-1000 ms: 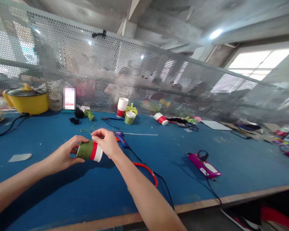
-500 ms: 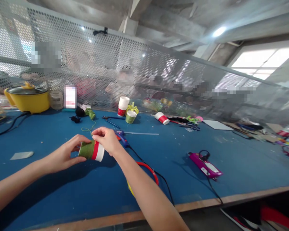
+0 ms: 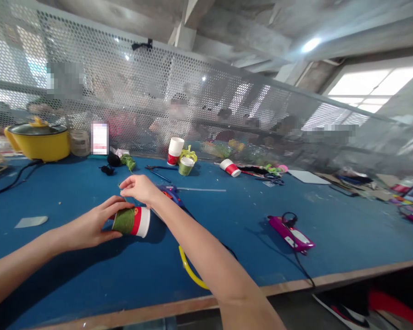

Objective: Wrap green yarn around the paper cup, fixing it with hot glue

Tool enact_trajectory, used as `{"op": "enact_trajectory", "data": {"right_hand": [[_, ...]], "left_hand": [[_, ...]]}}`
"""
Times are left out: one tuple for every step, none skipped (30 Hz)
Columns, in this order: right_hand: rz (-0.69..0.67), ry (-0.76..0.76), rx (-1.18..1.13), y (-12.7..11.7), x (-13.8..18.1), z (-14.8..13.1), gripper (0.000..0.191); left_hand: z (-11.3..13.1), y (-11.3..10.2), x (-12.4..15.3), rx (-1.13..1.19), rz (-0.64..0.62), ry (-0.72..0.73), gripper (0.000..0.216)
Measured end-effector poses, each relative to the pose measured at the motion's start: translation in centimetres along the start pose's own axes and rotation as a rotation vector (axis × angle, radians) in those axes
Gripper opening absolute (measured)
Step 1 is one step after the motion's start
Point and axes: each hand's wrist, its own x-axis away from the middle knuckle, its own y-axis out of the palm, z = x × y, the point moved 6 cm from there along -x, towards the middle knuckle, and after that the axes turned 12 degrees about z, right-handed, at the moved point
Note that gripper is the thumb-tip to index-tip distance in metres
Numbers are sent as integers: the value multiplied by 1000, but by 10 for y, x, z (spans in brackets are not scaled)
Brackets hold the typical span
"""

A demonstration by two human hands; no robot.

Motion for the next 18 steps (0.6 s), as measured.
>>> {"op": "enact_trajectory", "data": {"right_hand": [[8,-25,55,-3,-2,-2,10],[32,-49,111,-8,-5,-4,8],[71,-68,172,-17,-7,-6,6],[131,-74,222,-29,-9,-8,4],[203,-70,271,-43,-9,-9,7],[284,-55,340,-60,-9,-8,14],[352,-33,431,-77,-7,-6,20],[422,-12,539,-93,-5,-3,25],[450,8,589,-105,-2,3,27],[459,27,628,-115,1,9,25],[449,47,671,-121,3,18,21],[424,73,712,-125,5,28,18],[389,102,742,-125,6,39,18],[362,133,765,-123,7,50,20],[347,158,779,-121,7,60,22],[344,173,786,-117,6,68,23],[356,179,786,-114,5,75,23],[373,178,777,-111,4,79,22]], "left_hand": [[-1,0,0,-2,-2,-3,53],[-2,0,0,-6,-6,-8,53],[-3,1,0,-11,-13,-12,53],[-4,1,0,-17,-21,-17,53],[-5,1,0,-24,-25,-23,53],[-6,1,0,-33,-27,-30,53],[-7,1,-1,-42,-26,-37,53],[-8,1,-1,-51,-22,-43,53],[-9,1,-1,-60,-19,-47,52],[-10,0,-1,-68,-14,-50,52],[-10,0,0,-75,-8,-48,53],[-10,0,0,-80,-3,-43,53],[-10,0,0,-85,4,-34,53],[-11,0,0,-90,11,-26,53],[-11,0,0,-95,16,-19,54],[-11,0,1,-99,21,-14,54],[-11,-1,1,-104,22,-11,54],[-12,-1,1,-108,21,-9,54]]}}
